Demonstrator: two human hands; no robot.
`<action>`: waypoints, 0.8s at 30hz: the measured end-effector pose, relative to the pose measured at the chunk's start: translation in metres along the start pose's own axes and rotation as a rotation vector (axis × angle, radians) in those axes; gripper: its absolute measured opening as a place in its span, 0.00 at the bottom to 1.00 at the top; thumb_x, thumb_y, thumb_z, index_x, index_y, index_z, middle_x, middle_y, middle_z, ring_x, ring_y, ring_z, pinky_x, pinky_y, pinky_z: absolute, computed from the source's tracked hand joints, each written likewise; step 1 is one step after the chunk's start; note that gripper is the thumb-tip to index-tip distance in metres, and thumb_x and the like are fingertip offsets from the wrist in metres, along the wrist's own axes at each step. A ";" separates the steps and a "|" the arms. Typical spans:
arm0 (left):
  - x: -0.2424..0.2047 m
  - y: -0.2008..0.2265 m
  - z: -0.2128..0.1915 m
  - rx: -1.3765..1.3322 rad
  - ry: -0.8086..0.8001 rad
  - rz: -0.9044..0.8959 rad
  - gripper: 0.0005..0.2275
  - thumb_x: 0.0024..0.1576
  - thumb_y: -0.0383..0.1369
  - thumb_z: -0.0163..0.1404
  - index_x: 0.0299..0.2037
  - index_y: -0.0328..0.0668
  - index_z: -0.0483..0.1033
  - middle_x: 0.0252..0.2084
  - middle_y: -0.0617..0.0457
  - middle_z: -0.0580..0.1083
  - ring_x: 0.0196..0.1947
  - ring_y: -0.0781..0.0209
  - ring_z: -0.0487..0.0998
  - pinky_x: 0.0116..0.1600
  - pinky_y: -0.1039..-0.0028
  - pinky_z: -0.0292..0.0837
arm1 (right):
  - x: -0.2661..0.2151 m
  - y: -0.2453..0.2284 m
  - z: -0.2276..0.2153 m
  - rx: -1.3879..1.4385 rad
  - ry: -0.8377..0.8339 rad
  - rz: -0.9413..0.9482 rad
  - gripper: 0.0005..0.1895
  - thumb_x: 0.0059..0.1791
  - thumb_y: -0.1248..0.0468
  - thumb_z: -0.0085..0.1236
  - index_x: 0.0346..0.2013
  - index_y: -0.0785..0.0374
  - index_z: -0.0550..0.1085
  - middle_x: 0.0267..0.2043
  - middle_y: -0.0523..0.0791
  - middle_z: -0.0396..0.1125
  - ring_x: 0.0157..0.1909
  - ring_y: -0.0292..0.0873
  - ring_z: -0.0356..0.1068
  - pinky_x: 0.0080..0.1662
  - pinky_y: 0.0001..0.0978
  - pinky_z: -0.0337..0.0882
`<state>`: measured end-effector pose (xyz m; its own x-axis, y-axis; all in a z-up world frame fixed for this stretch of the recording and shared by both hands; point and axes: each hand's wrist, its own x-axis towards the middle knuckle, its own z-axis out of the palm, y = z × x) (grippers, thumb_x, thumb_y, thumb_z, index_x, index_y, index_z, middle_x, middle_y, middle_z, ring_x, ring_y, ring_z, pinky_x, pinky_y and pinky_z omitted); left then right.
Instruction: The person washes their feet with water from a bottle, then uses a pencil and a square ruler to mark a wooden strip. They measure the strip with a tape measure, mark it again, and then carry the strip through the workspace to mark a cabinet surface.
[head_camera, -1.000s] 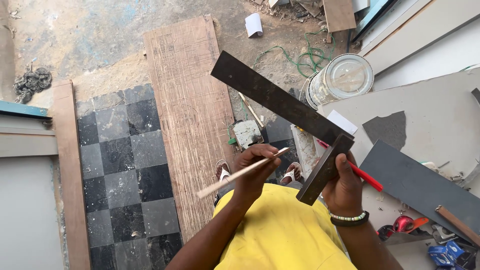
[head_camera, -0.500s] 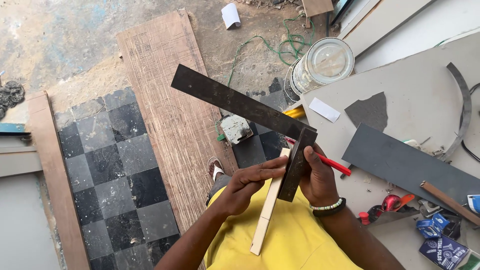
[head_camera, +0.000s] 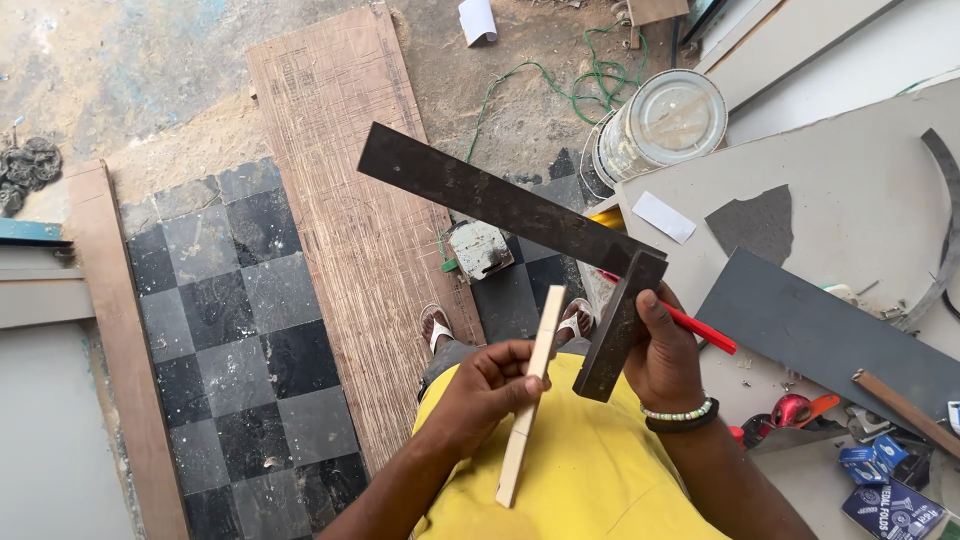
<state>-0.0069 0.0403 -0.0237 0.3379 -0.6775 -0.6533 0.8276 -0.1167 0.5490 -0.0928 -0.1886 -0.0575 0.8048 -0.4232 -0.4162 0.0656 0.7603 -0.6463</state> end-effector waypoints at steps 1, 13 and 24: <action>0.004 -0.001 -0.007 0.003 -0.008 0.103 0.20 0.57 0.29 0.58 0.58 0.29 0.73 0.43 0.50 0.77 0.41 0.67 0.77 0.49 0.76 0.76 | 0.001 0.001 -0.006 -0.008 0.009 -0.016 0.21 0.54 0.57 0.63 0.56 0.65 0.71 0.44 0.43 0.72 0.44 0.37 0.73 0.49 0.33 0.74; 0.030 0.004 0.019 -0.126 0.022 0.595 0.15 0.68 0.33 0.37 0.58 0.33 0.69 0.40 0.50 0.77 0.36 0.67 0.76 0.46 0.76 0.75 | -0.012 0.005 -0.009 -0.059 -0.111 -0.050 0.21 0.55 0.57 0.62 0.56 0.68 0.71 0.44 0.45 0.72 0.44 0.38 0.72 0.48 0.32 0.73; 0.003 0.017 0.046 0.478 0.126 1.032 0.07 0.69 0.27 0.47 0.52 0.34 0.76 0.51 0.49 0.73 0.49 0.61 0.75 0.55 0.73 0.71 | -0.030 0.017 -0.008 -0.469 -0.311 -0.202 0.19 0.55 0.56 0.64 0.52 0.69 0.77 0.45 0.42 0.70 0.46 0.33 0.67 0.49 0.28 0.68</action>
<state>-0.0121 0.0031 0.0078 0.8221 -0.5364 0.1909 -0.1160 0.1705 0.9785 -0.1206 -0.1672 -0.0615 0.9431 -0.3186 -0.0951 0.0243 0.3512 -0.9360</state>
